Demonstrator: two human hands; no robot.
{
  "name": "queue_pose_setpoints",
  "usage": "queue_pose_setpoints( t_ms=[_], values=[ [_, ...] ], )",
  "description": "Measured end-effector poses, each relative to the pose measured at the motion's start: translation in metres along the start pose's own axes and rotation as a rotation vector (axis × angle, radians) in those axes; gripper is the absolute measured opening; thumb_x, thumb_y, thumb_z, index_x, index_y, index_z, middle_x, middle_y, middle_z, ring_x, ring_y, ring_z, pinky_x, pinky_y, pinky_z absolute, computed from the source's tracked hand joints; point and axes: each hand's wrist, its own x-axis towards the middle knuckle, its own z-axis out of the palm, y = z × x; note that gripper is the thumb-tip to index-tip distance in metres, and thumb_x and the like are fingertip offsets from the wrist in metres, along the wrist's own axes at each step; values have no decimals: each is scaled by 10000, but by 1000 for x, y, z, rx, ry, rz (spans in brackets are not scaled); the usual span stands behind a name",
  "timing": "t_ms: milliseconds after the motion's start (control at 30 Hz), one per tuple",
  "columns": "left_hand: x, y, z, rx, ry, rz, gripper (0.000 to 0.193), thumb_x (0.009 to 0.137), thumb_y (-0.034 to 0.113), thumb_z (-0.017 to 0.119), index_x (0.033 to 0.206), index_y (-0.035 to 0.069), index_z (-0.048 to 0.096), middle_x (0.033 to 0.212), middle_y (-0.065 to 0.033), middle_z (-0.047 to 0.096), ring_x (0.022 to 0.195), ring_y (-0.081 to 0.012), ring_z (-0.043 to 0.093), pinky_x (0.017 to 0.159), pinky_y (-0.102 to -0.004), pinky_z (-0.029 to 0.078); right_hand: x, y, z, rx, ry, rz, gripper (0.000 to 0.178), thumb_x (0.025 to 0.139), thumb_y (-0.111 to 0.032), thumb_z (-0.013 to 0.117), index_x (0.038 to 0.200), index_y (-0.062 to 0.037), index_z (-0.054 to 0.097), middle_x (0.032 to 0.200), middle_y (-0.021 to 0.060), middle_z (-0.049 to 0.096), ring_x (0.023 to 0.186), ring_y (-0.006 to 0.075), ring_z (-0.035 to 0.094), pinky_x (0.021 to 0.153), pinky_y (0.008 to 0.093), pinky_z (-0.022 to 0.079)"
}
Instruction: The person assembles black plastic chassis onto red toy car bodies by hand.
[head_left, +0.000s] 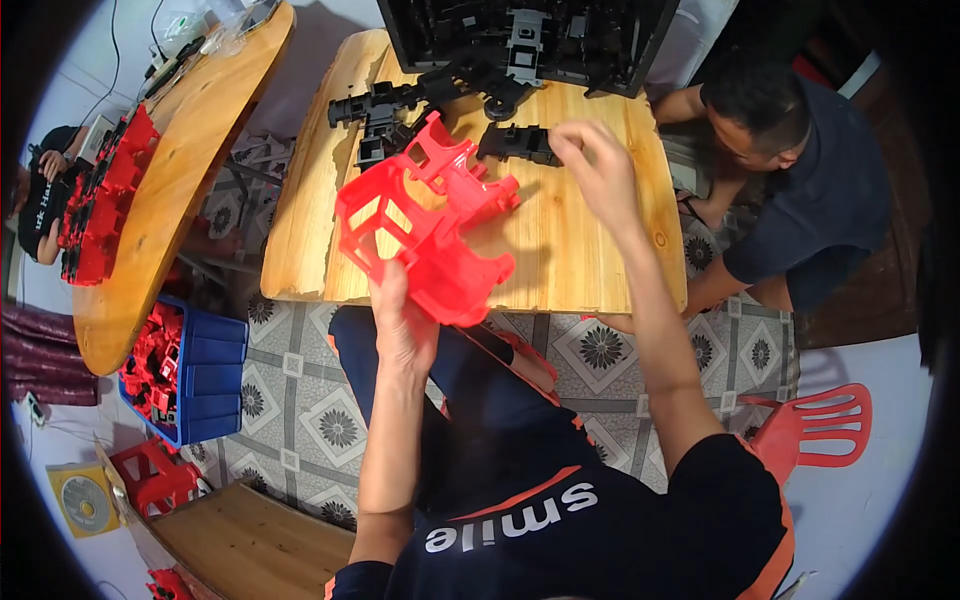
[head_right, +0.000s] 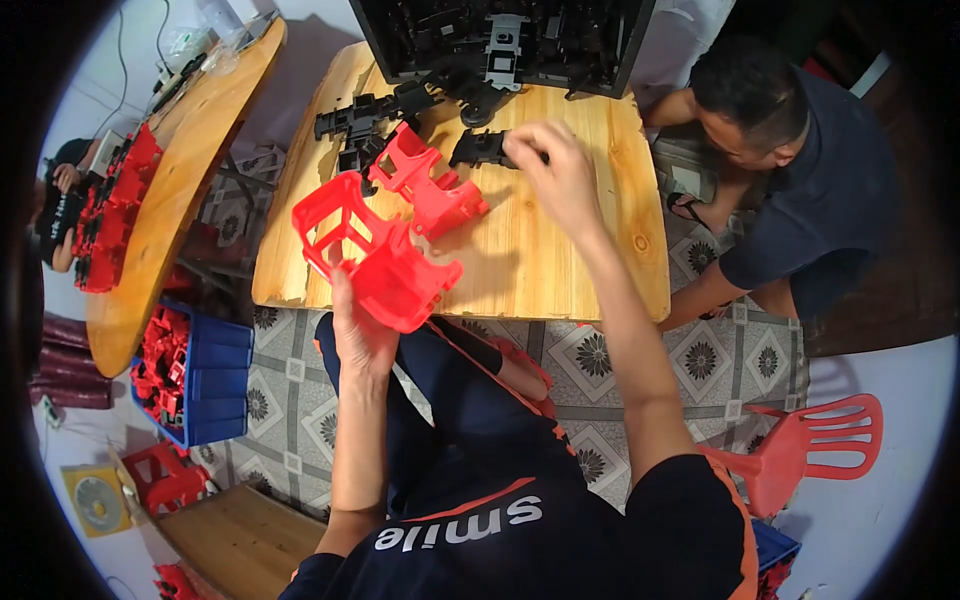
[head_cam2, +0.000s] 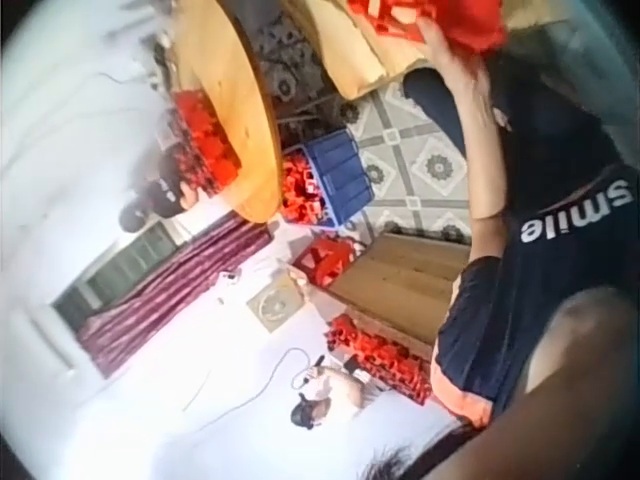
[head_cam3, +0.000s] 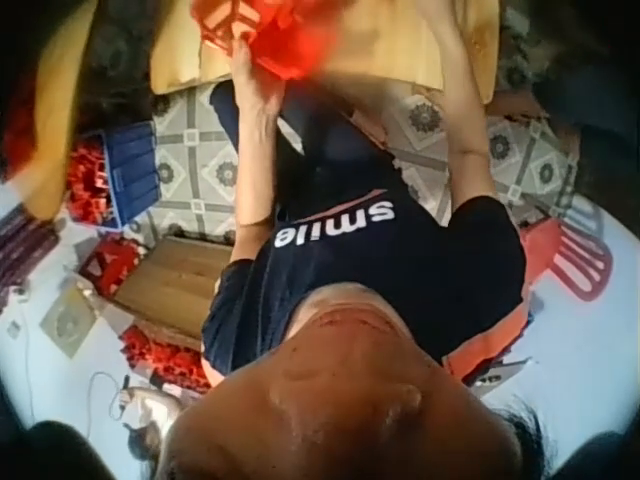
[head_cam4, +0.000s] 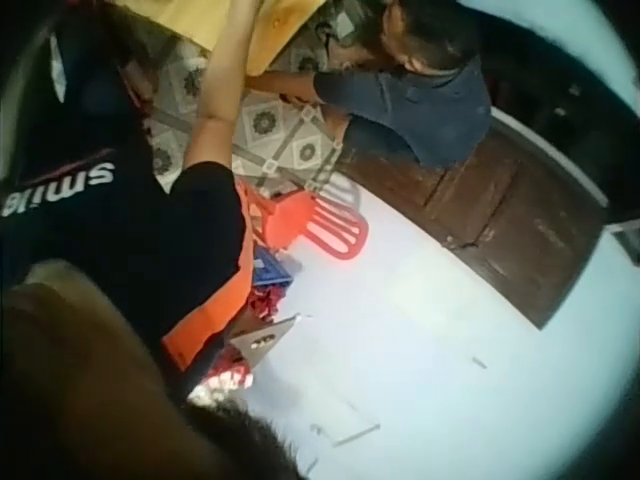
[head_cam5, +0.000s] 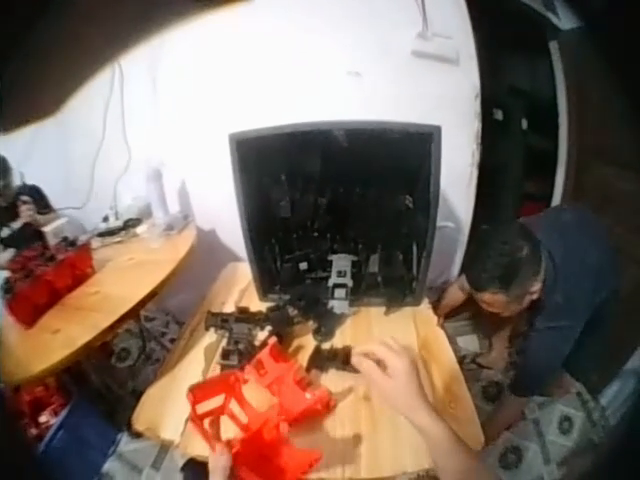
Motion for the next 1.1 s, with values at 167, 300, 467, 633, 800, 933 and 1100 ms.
queue_pose_setpoints(
  t_ms=[167,300,467,633,800,933,1100],
  values=[
    [-13,9,-20,-375,-37,-58,905,850,678,581,1503,128,280,1428,-206,472,1274,-340,514,1064,-512,429,62,36,40,-405,-350,-31,302,851,-180,720,1120,-47,686,1070,137,609,983,305,619,870,380,483],
    [-18,18,-26,-334,70,-44,843,868,649,591,1448,85,353,1394,-226,498,1256,-348,527,1051,-520,438,70,63,54,-481,-442,-92,331,782,-135,738,1097,-47,687,1064,170,604,1015,345,595,886,403,474],
    [-27,29,-44,-221,135,-75,714,927,610,529,1432,124,392,1410,-182,493,1251,-328,541,1028,-519,462,50,-13,2,-176,-96,-135,294,774,-22,690,1067,-14,673,1009,118,616,958,264,608,823,356,491],
    [-38,40,-45,-180,94,-145,745,933,597,533,1479,127,344,1411,-193,490,1270,-318,527,1021,-517,469,-8,-137,7,50,-377,-634,276,796,47,616,1049,-32,696,1068,105,614,968,238,614,820,339,512],
    [-47,46,-51,-207,15,-122,658,971,503,543,1485,152,332,1310,-124,563,1224,-256,560,1036,-439,458,-30,-180,34,-26,-486,-943,290,729,-37,676,1018,-57,692,1033,85,617,914,251,619,809,361,520],
    [-54,52,-44,-155,-8,-96,590,993,494,498,1456,148,379,1320,-124,562,1186,-229,586,995,-424,498,-31,-183,45,47,-550,-1001,297,731,-94,668,1015,-19,707,1053,123,633,890,277,631,812,396,514],
    [-54,52,-48,-158,-54,-83,524,1005,506,458,1407,170,456,1312,-116,577,1169,-231,599,956,-418,533,-33,-189,49,53,-614,-1047,291,707,-101,675,988,-33,705,1038,111,634,879,260,635,808,395,522]
  ],
)
